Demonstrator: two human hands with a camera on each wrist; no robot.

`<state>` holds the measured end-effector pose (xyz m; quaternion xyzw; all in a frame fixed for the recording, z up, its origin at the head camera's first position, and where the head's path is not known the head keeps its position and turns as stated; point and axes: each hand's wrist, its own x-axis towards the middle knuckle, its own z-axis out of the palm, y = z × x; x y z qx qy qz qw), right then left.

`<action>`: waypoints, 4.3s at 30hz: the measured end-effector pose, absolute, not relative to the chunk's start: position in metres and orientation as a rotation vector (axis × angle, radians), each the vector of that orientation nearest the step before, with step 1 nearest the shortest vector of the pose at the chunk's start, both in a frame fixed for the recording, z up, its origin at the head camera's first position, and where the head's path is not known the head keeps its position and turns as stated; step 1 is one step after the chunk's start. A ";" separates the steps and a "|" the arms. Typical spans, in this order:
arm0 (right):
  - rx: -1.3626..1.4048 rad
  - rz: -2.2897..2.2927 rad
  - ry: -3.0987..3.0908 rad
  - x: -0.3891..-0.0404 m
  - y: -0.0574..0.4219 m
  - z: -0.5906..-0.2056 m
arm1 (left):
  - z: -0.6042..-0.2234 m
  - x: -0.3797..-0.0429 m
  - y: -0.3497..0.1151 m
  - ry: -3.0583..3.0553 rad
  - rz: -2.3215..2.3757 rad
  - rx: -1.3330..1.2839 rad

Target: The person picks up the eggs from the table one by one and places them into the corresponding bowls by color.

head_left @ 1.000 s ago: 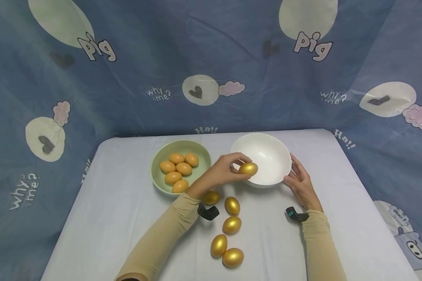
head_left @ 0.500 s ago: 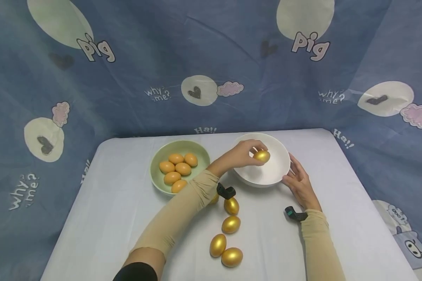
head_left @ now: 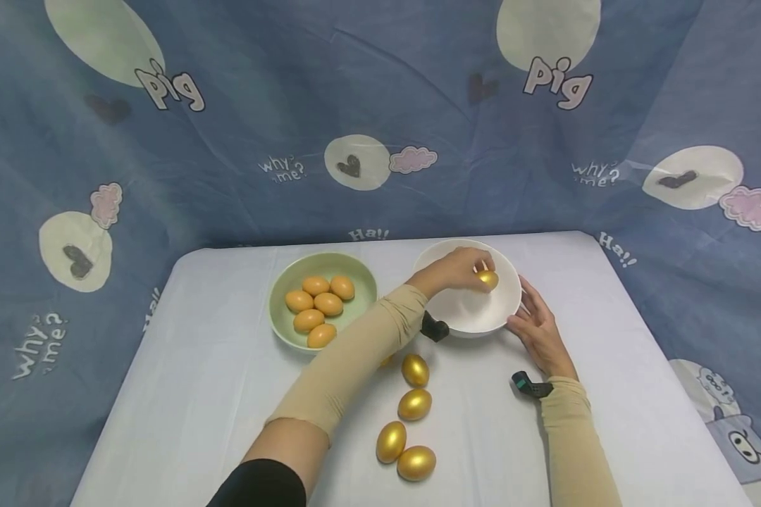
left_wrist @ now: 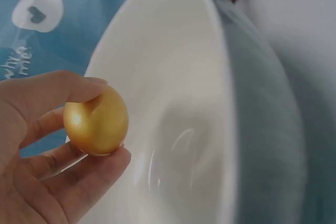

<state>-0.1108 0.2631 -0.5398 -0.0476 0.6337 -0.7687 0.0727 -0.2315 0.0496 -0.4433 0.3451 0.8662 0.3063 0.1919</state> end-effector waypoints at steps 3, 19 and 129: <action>-0.144 -2.318 1.895 -0.110 0.264 -0.540 | -0.444 -0.235 0.059 2.449 0.824 0.936; -0.140 -2.338 1.858 -0.111 0.264 -0.540 | -0.431 -0.224 0.085 2.472 0.662 0.649; -0.090 -2.328 1.908 -0.110 0.260 -0.540 | -0.522 0.047 -0.138 2.211 1.599 0.871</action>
